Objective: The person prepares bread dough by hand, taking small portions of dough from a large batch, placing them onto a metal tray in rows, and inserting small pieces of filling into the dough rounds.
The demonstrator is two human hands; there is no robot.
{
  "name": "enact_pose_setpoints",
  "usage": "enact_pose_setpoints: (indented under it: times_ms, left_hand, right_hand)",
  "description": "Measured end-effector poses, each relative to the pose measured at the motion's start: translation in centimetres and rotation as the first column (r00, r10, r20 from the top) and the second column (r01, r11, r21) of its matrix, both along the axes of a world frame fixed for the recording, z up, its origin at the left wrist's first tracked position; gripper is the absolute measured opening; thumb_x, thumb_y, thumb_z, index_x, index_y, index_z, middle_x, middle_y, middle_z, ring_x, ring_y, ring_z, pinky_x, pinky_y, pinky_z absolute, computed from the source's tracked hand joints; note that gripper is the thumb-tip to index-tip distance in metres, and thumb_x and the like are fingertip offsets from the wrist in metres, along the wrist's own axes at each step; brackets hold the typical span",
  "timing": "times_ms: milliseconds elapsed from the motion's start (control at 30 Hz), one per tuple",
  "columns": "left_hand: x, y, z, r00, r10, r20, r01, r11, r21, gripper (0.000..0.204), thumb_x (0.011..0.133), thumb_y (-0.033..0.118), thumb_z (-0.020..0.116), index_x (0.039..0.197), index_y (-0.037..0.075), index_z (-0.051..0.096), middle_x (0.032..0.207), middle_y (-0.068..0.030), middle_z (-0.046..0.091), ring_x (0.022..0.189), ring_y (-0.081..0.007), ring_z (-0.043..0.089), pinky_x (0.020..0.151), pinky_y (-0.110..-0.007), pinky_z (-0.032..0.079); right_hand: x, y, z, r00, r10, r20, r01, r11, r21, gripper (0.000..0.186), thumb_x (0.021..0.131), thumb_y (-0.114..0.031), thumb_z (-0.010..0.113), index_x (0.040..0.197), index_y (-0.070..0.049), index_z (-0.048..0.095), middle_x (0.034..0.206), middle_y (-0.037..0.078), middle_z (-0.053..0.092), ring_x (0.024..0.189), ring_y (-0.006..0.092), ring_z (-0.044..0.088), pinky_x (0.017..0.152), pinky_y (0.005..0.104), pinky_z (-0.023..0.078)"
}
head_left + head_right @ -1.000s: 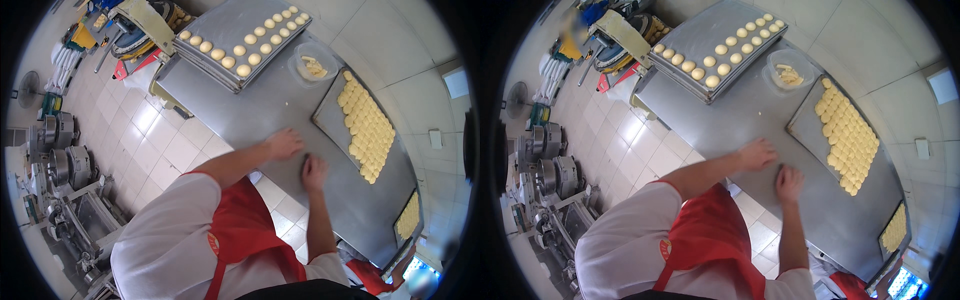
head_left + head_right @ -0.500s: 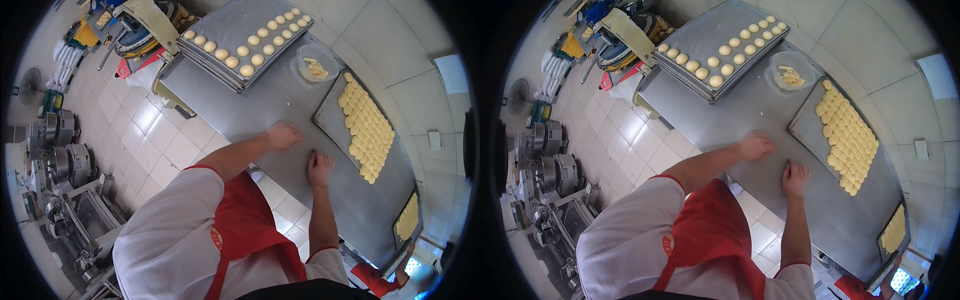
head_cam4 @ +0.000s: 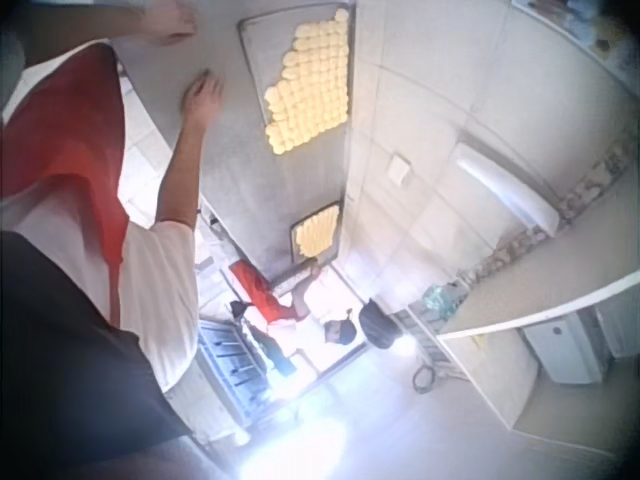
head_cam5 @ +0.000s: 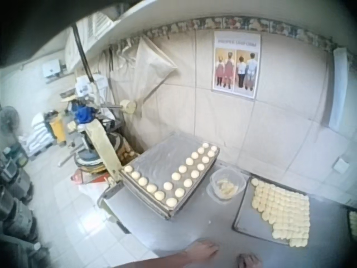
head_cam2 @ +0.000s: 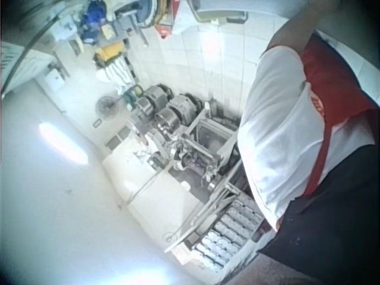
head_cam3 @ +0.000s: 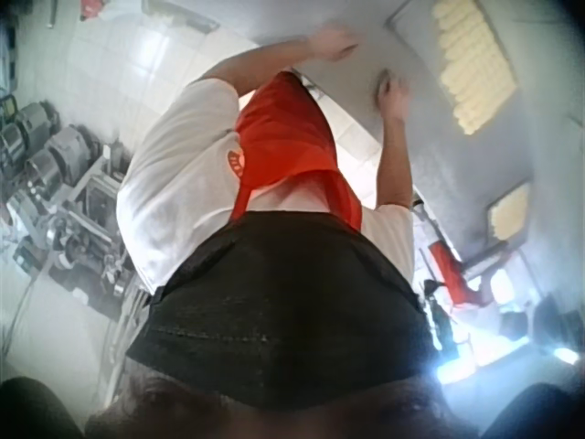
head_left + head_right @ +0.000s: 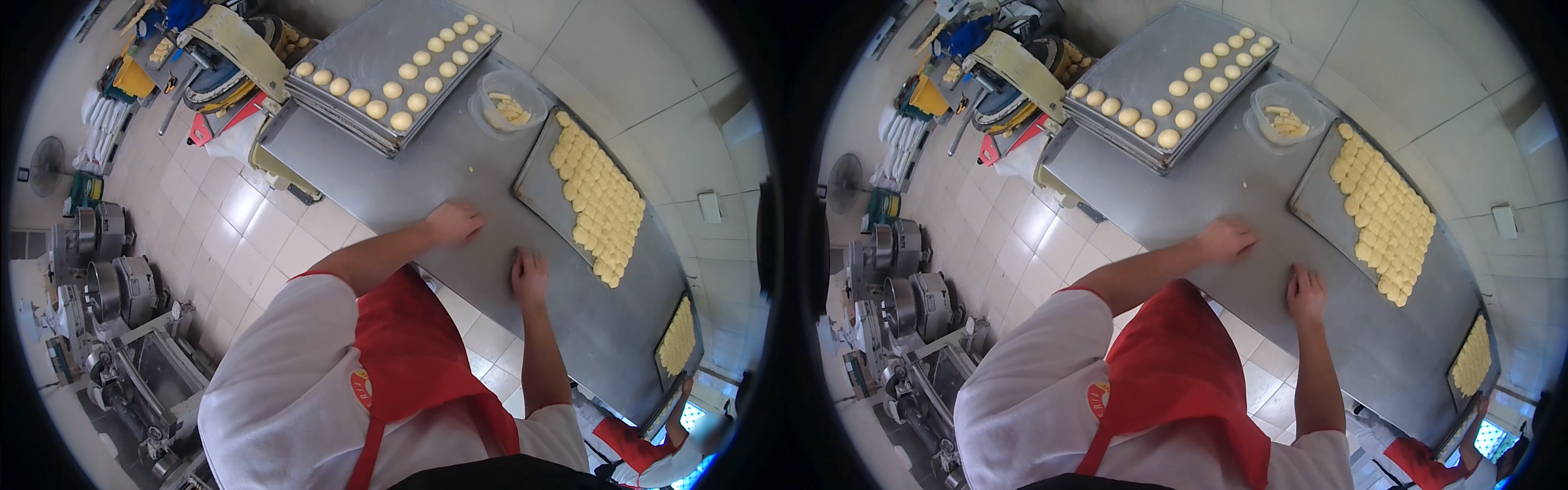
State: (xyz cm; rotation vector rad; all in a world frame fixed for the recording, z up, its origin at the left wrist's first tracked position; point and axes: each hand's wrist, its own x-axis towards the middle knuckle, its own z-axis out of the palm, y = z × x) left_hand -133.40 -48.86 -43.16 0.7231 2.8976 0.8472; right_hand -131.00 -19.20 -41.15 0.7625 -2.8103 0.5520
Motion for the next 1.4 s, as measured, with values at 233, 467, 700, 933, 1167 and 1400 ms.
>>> enact_pose_setpoints:
  times_ms: [233,467,700,933,1167,1400]
  left_hand:
    - [4.8,-4.8,4.9,0.962,0.267,-0.065,-0.257,0.958,0.129,0.035,0.094,0.035,0.078,0.120,0.012,0.075,0.109,-0.0106,0.071,0.091,-0.0310,0.072,0.088,-0.046,0.060]
    - [-2.5,-21.1,18.5,0.908,0.409,0.087,-0.382,0.725,0.573,0.043,0.086,0.025,0.092,0.124,0.009,0.078,0.108,-0.0079,0.075,0.084,-0.0157,0.072,0.076,-0.031,0.060]
    - [-13.0,-36.6,21.1,0.945,0.328,-0.016,-0.323,0.937,0.135,0.045,0.084,0.022,0.089,0.125,0.007,0.077,0.112,-0.0149,0.078,0.096,-0.0270,0.077,0.085,-0.039,0.061]
    - [-17.0,-40.2,16.3,0.999,0.039,0.011,-0.039,0.998,0.046,0.040,0.083,0.021,0.086,0.119,0.006,0.077,0.110,-0.0150,0.076,0.100,-0.0346,0.074,0.089,-0.043,0.059]
    - [-19.4,-40.6,16.5,0.991,-0.125,0.046,0.125,0.992,0.003,0.041,0.084,0.024,0.085,0.120,0.006,0.076,0.118,-0.0155,0.073,0.111,-0.0363,0.070,0.096,-0.045,0.056]
    - [-16.2,-43.3,22.4,0.973,0.206,-0.099,-0.161,0.926,0.342,0.054,0.087,0.019,0.085,0.138,0.007,0.070,0.139,-0.0162,0.068,0.128,-0.0351,0.064,0.110,-0.043,0.050]
  right_hand:
    - [3.5,-0.8,5.3,0.869,-0.282,0.406,0.327,0.944,-0.043,0.033,0.089,-0.009,0.081,0.120,-0.006,0.074,0.114,0.015,0.070,0.098,0.0311,0.071,0.084,0.0429,0.061]
    - [-6.0,-19.7,16.3,0.920,0.089,0.382,0.179,0.771,-0.611,0.031,0.097,-0.005,0.077,0.128,-0.002,0.072,0.120,0.011,0.066,0.115,0.0217,0.070,0.096,0.0342,0.061]
    - [-16.9,-41.5,18.4,0.929,0.242,0.281,-0.060,0.846,-0.531,0.038,0.093,-0.013,0.079,0.130,-0.006,0.072,0.115,0.016,0.073,0.110,0.0317,0.074,0.094,0.0431,0.058]
    - [-19.1,-45.2,14.6,0.990,0.043,0.135,-0.041,0.999,-0.015,0.033,0.086,-0.028,0.083,0.116,-0.017,0.078,0.107,0.002,0.077,0.102,0.0263,0.067,0.091,0.0443,0.048]
    - [-19.4,-45.7,14.1,0.996,0.006,0.094,-0.007,1.000,0.013,0.036,0.083,-0.035,0.085,0.116,-0.020,0.079,0.109,-0.001,0.077,0.103,0.0251,0.066,0.091,0.0434,0.046]
    - [-18.4,-31.7,14.4,0.915,-0.403,0.002,0.390,0.884,-0.258,0.036,0.091,-0.027,0.080,0.123,-0.011,0.076,0.128,0.012,0.071,0.119,0.0343,0.064,0.101,0.0499,0.050]
